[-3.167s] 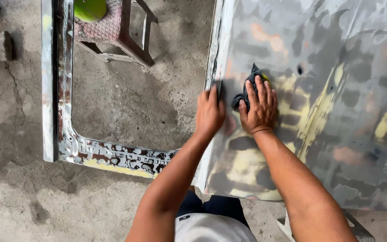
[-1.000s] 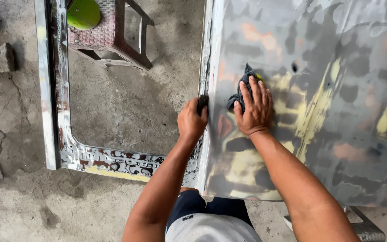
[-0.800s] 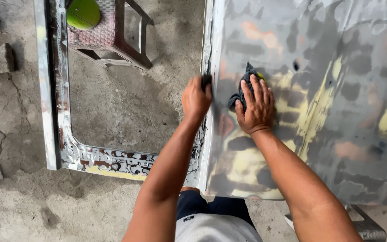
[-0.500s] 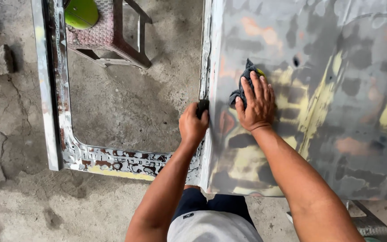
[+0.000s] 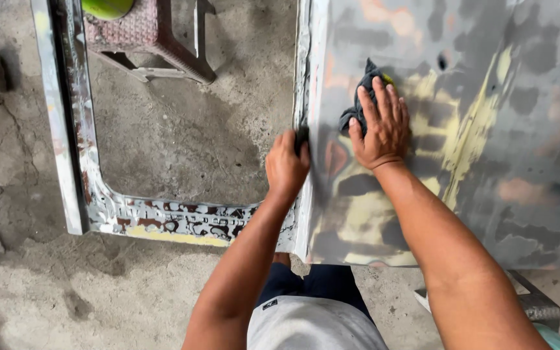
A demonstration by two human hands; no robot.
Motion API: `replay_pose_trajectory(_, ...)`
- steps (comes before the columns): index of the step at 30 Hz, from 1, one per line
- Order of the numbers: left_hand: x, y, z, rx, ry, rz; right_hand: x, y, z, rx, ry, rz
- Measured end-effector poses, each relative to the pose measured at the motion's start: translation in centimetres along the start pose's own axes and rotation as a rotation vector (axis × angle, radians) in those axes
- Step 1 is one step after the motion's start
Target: The person scrubs a large, flat metal surface with a dark sponge, focusing on the edges and corners. They then switch to a yellow cloth to wipe the surface, removing residue and cleaning the area.
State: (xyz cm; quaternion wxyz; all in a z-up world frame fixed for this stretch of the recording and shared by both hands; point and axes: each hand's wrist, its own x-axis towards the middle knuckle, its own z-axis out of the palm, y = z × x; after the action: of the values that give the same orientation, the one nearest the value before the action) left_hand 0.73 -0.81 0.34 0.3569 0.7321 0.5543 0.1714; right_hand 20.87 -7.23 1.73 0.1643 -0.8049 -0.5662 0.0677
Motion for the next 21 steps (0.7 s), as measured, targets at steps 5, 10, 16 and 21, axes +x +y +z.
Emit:
replay_pose_trajectory(5,-9.6,-2.7,-2.0,-0.012,-0.055,-0.024,0.1,1.1,0.8,0.015,0.023,-0.06)
replay_pose_trajectory(10,-17.0,-5.6,-3.4,-0.059,-0.094,-0.085,-0.3,1.1,3.6,0.034,0.025,-0.053)
replay_pose_trajectory(16,-21.1,-7.7,-2.6,-0.1,-0.048,-0.145,-5.5,-5.3,5.4,-0.033,-0.045,-0.432)
replay_pose_trajectory(21,-21.7,-7.8,-2.1,-0.216,0.056,-0.239,-12.5,-8.9,4.6,-0.03,-0.163,-0.562)
